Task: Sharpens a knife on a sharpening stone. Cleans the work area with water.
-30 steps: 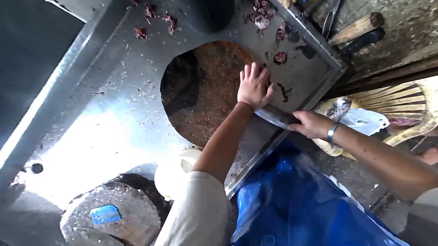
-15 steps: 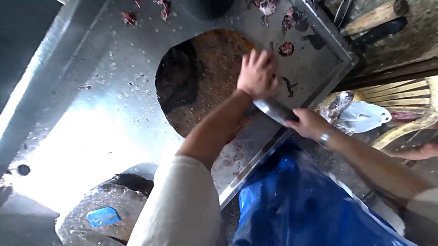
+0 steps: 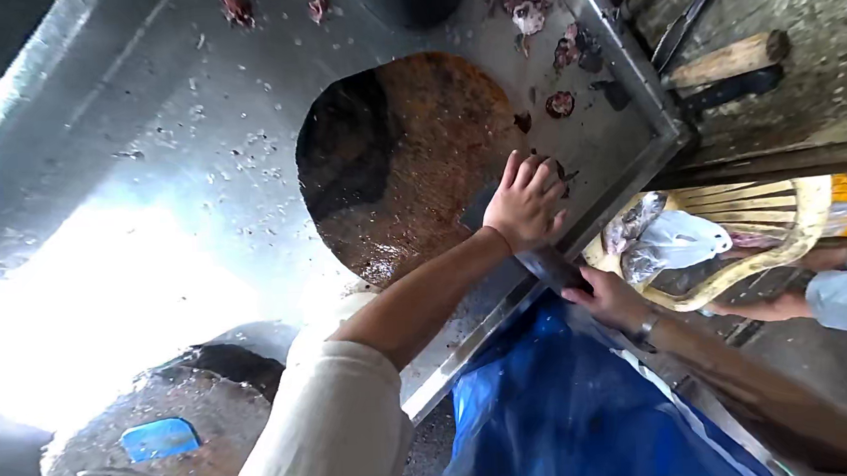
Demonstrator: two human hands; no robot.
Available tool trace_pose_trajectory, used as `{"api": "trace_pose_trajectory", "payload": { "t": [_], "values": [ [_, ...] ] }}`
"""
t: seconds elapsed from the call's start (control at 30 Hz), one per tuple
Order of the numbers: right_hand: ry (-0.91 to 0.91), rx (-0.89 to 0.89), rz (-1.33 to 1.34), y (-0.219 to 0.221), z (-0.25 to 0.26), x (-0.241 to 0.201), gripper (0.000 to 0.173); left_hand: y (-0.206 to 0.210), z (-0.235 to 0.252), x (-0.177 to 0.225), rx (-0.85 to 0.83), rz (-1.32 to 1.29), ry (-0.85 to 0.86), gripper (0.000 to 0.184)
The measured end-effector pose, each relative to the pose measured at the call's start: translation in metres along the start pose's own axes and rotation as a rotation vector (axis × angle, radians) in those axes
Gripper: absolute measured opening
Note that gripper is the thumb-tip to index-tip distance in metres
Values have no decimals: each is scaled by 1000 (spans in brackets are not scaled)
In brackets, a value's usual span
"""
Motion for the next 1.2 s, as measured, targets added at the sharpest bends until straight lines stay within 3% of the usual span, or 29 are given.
{"api": "trace_pose_trajectory", "payload": {
  "t": [0.07, 0.2, 0.27, 0.37, 0.43, 0.5, 0.6, 0.7, 0.83, 0.97, 1.2],
  "values": [
    [47, 17, 23, -13, 16, -16, 48, -4, 17, -19, -47, -7, -54, 58],
    [-29, 279, 138, -8, 66, -28, 57, -26, 68, -77, 79, 19, -58, 56],
    [-46, 262, 125, -6, 57, -30, 56, -27, 63, -68, 53, 39, -37, 61],
    [-55, 86, 3, -7, 13, -2, 46, -8, 15, -13, 9, 25, -34, 61],
    [-48, -8, -40, -15, 4, 0, 45, -2, 2, -1, -23, 10, -59, 61],
    [-22, 19, -12, -25, 21, -14, 44, -6, 17, -18, -63, -7, -94, 63],
    [-24, 140, 96, -35, 73, -49, 47, -27, 65, -73, 30, 35, -96, 64],
    [-39, 161, 112, -29, 77, -54, 50, -33, 69, -81, 77, 72, -86, 65],
    [-114, 56, -18, -25, 25, 3, 41, -7, 12, -16, 54, 58, -156, 61],
    [-114, -123, -142, -48, 2, 15, 38, 8, -13, 17, 79, 14, -237, 60],
    [-91, 35, -50, -53, 60, -23, 46, -14, 41, -53, 134, 15, -230, 62]
  ]
}}
Point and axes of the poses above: each hand's wrist, its own z-axis towards the middle knuckle, its own y-axis out of the palm, x = y × z, the point moved 3 cm from there along z, towards the middle knuckle, and after that the axes turned 8 degrees about x, right-handed, at the moved point
